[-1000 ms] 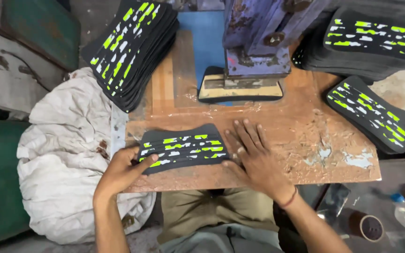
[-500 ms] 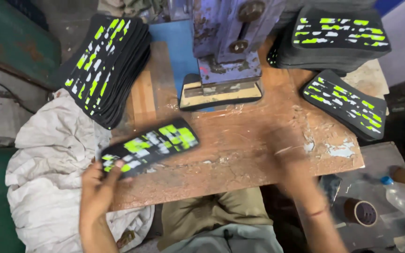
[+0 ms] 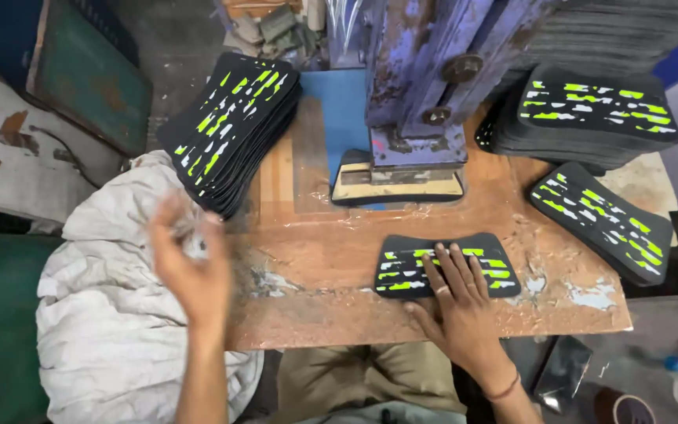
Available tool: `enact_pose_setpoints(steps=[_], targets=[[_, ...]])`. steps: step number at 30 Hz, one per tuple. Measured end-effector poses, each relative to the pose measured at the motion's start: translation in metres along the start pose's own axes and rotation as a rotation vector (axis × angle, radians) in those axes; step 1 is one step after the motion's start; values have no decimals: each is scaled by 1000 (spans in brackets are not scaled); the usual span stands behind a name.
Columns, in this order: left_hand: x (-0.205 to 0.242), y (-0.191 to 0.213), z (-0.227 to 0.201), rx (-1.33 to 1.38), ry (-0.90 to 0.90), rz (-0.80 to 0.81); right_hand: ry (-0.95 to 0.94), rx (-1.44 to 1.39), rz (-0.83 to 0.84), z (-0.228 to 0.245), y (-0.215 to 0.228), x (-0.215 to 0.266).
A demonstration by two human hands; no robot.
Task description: The person sits at a workbench and repeatedly picks up black rectangular items with neon green patterns from a stack on the left. They place each item onto a growing pile on the right side of the table, occasionally adjusting the alignment of the stack.
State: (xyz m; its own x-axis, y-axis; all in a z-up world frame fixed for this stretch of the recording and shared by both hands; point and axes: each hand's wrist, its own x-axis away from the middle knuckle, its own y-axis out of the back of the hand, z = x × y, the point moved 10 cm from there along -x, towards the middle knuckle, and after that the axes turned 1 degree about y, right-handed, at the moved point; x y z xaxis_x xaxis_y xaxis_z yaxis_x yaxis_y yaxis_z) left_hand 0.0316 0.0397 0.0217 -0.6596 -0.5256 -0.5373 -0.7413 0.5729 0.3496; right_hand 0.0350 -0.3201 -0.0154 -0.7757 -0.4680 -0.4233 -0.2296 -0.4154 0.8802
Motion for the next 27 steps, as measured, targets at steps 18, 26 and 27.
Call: enact_pose_setpoints(steps=[18, 26, 27], targets=[[39, -132, 29, 116, 312, 645, -69, -46, 98, 0, -20, -22], [26, -210, 15, 252, 348, 880, -79, -70, 101, -2, -19, -19], [30, -218, 18, 362, 375, 898, -77, -81, 98, -1, -19, -18]])
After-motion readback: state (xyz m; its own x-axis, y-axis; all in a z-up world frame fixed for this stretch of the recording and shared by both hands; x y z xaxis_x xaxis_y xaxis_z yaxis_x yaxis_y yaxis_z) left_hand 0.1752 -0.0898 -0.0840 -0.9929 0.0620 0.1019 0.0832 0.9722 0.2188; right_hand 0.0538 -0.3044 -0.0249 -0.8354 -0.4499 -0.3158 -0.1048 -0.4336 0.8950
